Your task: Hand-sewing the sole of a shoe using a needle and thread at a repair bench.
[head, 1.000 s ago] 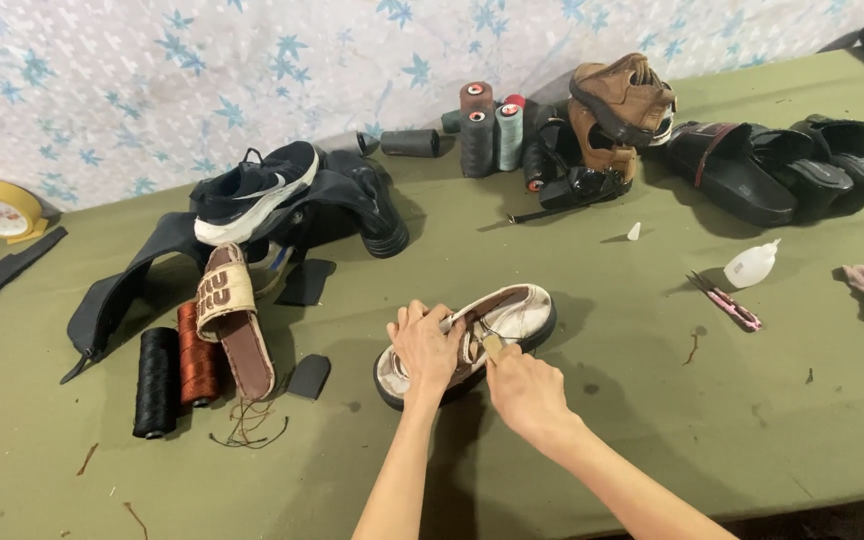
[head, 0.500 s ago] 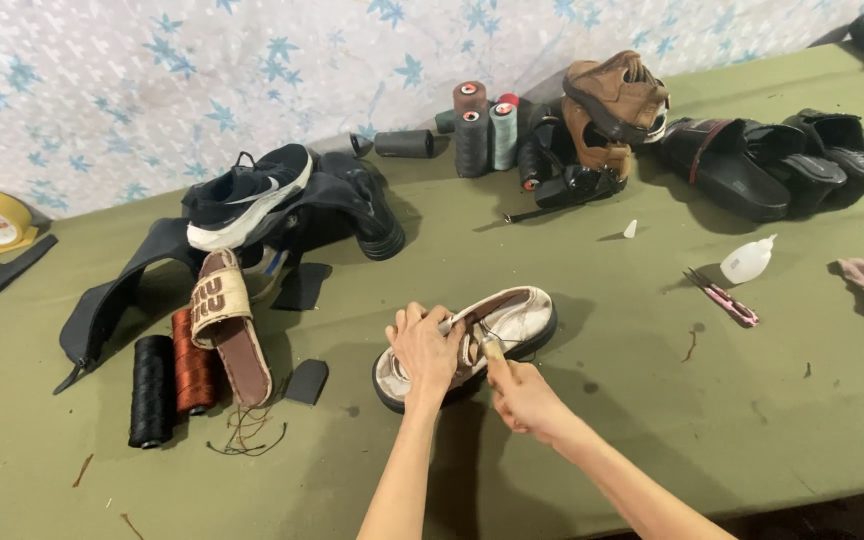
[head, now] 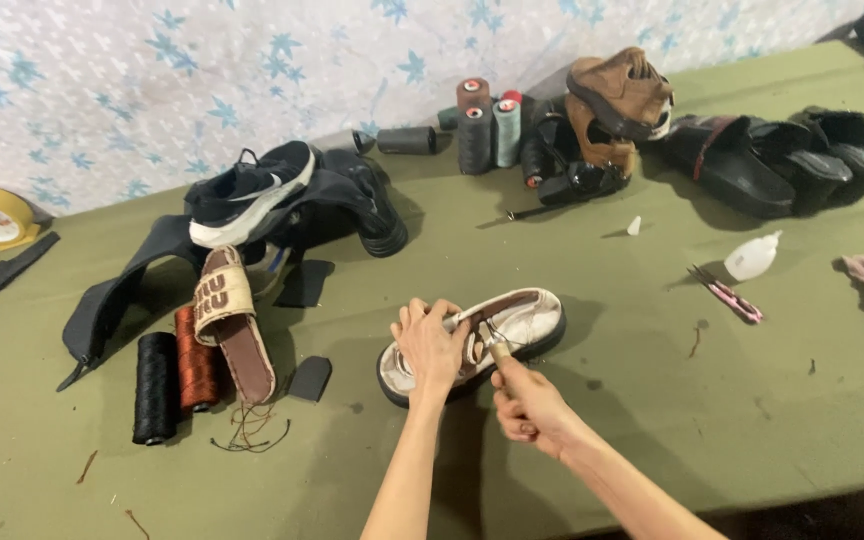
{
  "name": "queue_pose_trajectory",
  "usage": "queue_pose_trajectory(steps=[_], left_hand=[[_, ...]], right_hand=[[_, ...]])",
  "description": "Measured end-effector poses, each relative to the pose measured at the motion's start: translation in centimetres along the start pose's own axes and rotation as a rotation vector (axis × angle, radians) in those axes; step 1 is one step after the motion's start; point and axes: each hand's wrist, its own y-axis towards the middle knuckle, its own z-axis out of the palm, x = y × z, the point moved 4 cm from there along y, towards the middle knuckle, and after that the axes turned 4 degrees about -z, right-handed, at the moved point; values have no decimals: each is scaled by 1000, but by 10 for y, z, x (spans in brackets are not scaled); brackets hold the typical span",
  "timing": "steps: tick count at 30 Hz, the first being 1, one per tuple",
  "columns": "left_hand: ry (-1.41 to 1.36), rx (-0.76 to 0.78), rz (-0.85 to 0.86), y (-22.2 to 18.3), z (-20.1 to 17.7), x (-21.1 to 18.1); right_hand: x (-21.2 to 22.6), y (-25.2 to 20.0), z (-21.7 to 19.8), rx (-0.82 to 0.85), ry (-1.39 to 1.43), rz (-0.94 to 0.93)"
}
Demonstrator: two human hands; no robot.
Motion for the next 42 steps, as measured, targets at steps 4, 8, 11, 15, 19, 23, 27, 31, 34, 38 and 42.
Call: queue_pose_trajectory(steps=[4,8,11,15,19,23,27,31,34,38,42], left_hand=[[-1,12,-6,2,2,-1],[-5,-10,-23,-1,6,5],[-13,-17,-4,1,3,0],[-7,-5,-9,2,4,0],[7,-24,34,0,7,1],[-10,-88,155,-1,1,-2],[20,-245,324,1,-31,-35],[90,-478,563,4,-35,-46],[64,-450,636,2,-22,-43],[20,-299,626,-6,-27,-47],[117,20,525,-8,-31,-45]], right_hand=[[11,9,-11,-353,-1663,-271],[-2,49,-53,-57,-522,337],[-4,23,-53,314,360,179],[-5,15,-41,476,488,215],[2,1,-29,266,-25,51],[7,-10,-25,5,-404,-92],[5,28,-52,14,-637,-265],[12,62,-61,12,-837,-500],[13,72,-67,-31,-842,-485],[10,85,-76,-58,-889,-446],[21,57,-53,-109,-949,-434]])
